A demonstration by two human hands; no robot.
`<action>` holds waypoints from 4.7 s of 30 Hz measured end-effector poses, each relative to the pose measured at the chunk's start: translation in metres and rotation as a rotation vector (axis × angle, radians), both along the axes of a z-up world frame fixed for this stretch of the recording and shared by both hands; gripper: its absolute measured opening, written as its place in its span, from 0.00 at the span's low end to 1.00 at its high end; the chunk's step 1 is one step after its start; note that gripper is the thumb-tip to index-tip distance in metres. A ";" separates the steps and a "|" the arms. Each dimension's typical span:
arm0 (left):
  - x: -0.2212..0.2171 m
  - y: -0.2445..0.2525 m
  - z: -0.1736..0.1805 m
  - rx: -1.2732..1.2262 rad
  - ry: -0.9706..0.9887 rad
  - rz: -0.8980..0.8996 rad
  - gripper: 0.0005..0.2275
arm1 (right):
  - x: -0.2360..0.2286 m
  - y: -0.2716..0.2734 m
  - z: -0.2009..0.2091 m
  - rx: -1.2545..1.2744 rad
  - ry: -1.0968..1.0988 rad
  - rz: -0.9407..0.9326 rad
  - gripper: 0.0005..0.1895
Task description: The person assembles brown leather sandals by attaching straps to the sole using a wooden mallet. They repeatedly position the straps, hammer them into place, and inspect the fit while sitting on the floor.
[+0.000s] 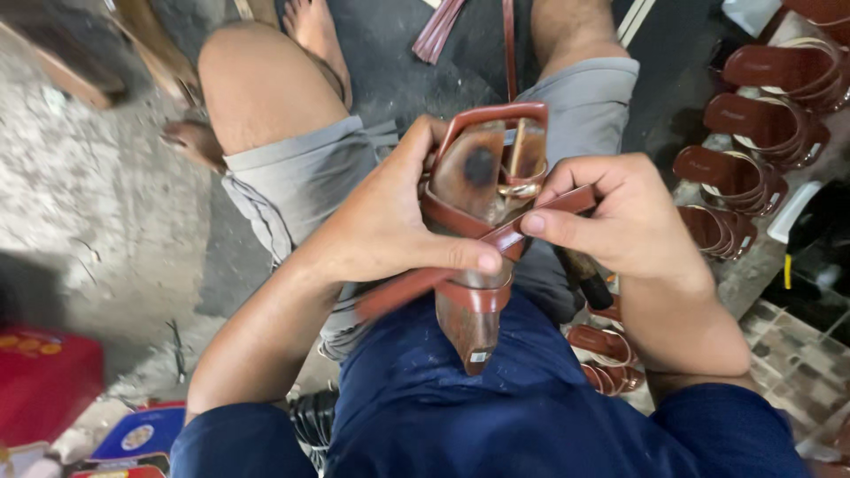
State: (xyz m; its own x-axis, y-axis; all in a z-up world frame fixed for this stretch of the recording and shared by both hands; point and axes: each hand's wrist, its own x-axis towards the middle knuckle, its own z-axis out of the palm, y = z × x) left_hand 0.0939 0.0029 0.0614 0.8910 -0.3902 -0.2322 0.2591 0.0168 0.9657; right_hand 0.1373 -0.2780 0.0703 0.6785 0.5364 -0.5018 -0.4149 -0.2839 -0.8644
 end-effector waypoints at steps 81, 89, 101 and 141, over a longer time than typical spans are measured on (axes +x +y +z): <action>-0.067 -0.010 0.009 0.291 0.292 0.053 0.11 | 0.048 0.010 -0.077 0.161 -0.211 -0.154 0.11; -0.071 -0.024 -0.054 -0.334 0.517 0.072 0.11 | 0.046 -0.022 -0.109 0.356 -0.217 -0.157 0.20; -0.060 -0.028 -0.044 -0.225 0.311 -0.050 0.10 | 0.032 -0.056 -0.150 0.858 0.094 -0.206 0.18; 0.039 0.009 -0.069 0.608 -0.564 0.241 0.21 | -0.105 -0.077 -0.011 -0.398 -0.536 0.133 0.25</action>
